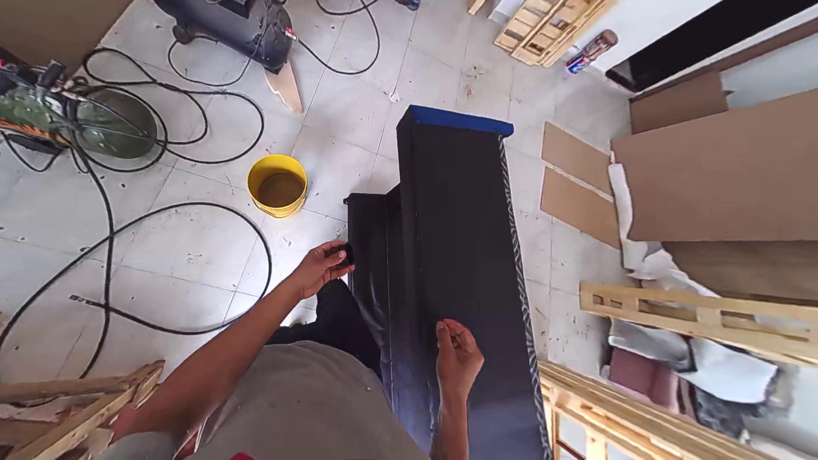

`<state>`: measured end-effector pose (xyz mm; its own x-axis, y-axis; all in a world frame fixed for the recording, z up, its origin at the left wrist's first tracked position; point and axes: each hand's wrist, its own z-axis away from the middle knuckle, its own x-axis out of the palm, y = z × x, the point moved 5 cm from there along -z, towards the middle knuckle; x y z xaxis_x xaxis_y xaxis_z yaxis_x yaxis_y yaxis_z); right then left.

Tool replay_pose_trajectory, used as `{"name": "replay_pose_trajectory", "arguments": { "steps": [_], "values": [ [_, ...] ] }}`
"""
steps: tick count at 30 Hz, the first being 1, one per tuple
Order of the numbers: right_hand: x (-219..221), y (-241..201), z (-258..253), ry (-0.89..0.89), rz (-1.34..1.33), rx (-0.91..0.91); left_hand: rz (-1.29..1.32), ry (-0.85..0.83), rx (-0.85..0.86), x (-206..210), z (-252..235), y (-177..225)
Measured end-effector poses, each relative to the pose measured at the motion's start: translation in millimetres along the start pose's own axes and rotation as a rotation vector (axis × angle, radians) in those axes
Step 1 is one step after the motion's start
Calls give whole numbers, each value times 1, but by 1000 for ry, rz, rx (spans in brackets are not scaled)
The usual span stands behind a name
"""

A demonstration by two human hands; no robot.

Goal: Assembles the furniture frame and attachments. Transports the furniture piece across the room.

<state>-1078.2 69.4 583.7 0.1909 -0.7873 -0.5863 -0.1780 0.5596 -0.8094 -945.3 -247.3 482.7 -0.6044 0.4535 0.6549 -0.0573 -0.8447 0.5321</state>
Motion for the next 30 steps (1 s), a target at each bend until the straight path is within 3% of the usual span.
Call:
{"name": "replay_pose_trajectory", "arguments": {
  "steps": [6,10,15,21,30],
  "values": [
    [92,-64,-175,-153,245,-172,-103,-31,137,49,-114,97],
    [167,-91,-237,-300,464,-320,-188,94,204,64,-190,137],
    [219,-75,-251,-296,824,-426,-113,97,237,60,-274,155],
    [220,-75,-250,-204,832,-436,-15,45,88,44,-345,150],
    [224,-76,-251,-165,918,-431,119,-27,-71,39,-375,156]
  ]
}}
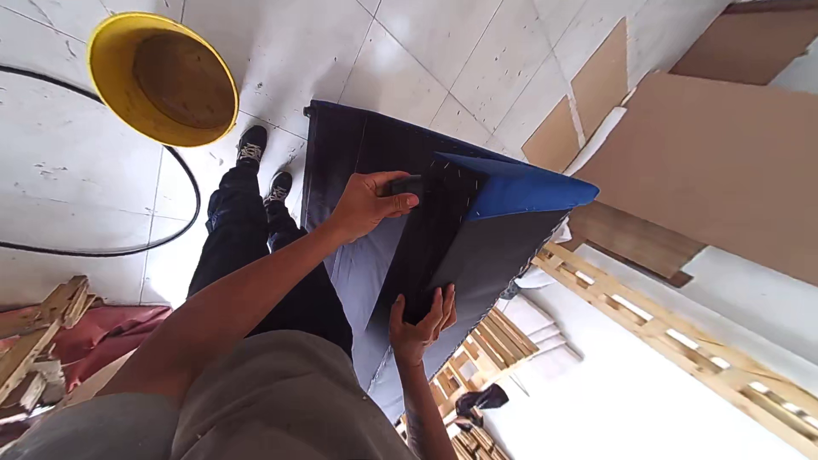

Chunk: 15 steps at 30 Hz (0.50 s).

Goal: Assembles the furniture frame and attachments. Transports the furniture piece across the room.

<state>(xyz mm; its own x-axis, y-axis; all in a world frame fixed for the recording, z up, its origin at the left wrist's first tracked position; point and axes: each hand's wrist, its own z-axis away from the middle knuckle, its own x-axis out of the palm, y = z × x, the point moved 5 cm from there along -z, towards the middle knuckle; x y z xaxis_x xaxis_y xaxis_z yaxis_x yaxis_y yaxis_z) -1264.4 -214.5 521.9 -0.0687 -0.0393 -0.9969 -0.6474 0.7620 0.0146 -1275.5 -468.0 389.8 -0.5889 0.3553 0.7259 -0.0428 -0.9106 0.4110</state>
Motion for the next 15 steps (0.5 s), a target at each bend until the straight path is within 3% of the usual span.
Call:
{"name": "replay_pose_trajectory", "arguments": {
  "steps": [15],
  "values": [
    [2,-1,0,-17,60,24,-348,-30,-20,16,-11,28]
  ]
}}
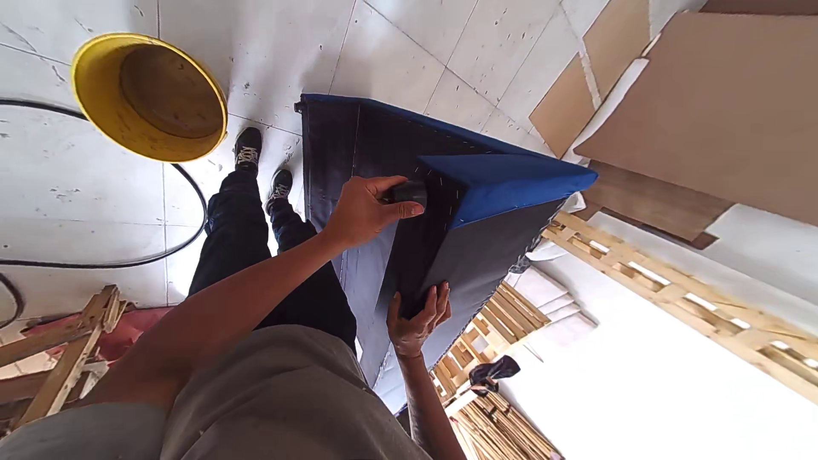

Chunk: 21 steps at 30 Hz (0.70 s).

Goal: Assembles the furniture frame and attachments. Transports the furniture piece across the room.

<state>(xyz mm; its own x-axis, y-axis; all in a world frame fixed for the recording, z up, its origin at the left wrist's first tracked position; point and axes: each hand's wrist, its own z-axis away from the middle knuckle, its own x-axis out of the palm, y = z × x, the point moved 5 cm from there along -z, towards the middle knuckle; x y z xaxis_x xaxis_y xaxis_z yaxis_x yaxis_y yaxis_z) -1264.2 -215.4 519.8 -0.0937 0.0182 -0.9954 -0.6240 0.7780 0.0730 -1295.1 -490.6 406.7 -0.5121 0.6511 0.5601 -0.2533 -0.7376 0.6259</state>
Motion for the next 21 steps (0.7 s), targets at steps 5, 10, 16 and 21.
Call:
{"name": "replay_pose_trajectory", "arguments": {
  "steps": [5,10,16,21],
  "values": [
    [-1,1,0,26,-14,0,-473,37,339,7,8,22],
    [-2,-1,-1,41,-14,15,-721,22,597,14,6,32],
    [-9,-3,-9,51,-41,81,-1044,-45,203,31,10,44],
    [-9,1,-9,90,-136,124,-1273,-114,47,41,2,72]
  ]
}}
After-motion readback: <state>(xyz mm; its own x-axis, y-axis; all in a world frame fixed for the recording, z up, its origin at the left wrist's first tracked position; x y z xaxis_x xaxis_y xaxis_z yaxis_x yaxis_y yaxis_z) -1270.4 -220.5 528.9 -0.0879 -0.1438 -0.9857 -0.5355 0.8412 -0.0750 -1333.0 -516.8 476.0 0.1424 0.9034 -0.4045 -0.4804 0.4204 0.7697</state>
